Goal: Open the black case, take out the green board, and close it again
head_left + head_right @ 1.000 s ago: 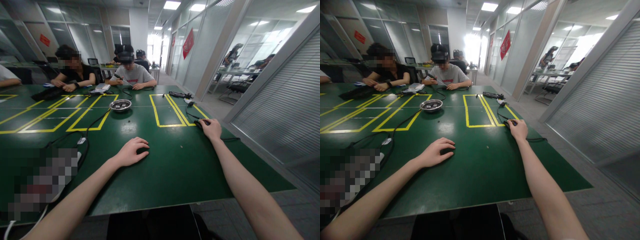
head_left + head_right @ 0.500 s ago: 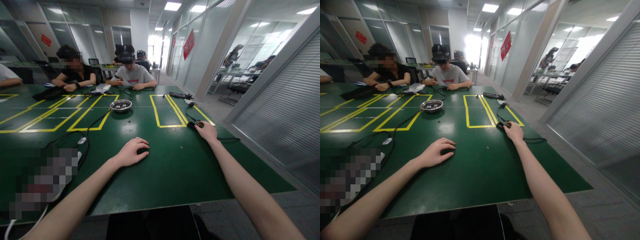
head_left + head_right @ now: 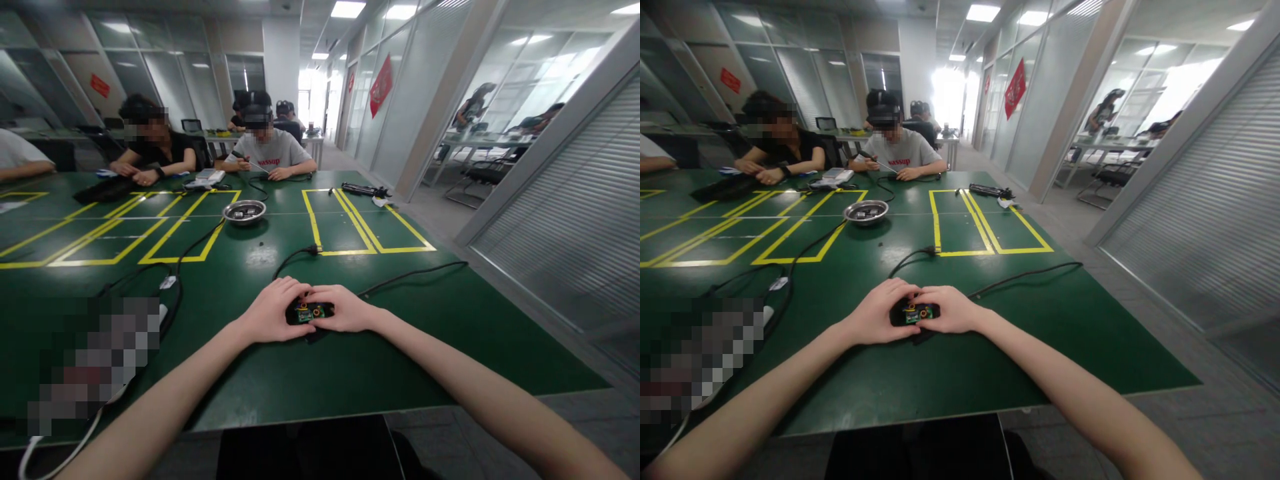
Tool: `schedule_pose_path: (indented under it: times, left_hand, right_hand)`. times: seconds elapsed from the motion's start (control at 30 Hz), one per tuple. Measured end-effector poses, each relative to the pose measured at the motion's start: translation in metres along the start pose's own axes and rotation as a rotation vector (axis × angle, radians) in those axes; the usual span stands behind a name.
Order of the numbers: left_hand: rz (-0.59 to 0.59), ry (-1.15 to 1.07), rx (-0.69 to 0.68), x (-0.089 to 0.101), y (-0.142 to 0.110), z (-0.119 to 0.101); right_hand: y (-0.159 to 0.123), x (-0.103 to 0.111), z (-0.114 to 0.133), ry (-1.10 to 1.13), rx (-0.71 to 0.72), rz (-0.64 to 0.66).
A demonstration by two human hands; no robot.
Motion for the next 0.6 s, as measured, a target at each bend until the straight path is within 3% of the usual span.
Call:
schedule_pose_path:
  times: [0.2,0.3,0.4,0.5,0.6]
  left_hand:
    - [0.05,0.023,0.062,-0.008,0.0,0.003]
    - [0.069,0.075,0.081,-0.007,0.0,0.007]
    - [0.087,0.119,0.109,-0.005,0.0,0.01]
    - [0.102,0.131,0.142,-0.004,0.001,0.013]
    - [0.102,0.114,0.157,-0.005,0.0,0.017]
  right_hand:
    - [0.0,0.022,0.005,-0.096,0.0,-0.14]
    - [-0.005,0.036,-0.006,-0.258,-0.132,-0.149]
    - [-0.013,0.043,-0.024,-0.371,-0.321,-0.058]
    - [-0.022,0.046,-0.039,-0.246,-0.422,0.004]
    - [-0.027,0.047,-0.044,0.001,-0.428,-0.066]
Point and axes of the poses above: each hand's wrist, its own y-axis towards the middle knuckle, its own x-axis out of the back of the hand, z = x × y, the point moved 5 cm from there along y, towards the middle knuckle, and after that the axes turned 10 degrees about x, right-handed, at the moved point
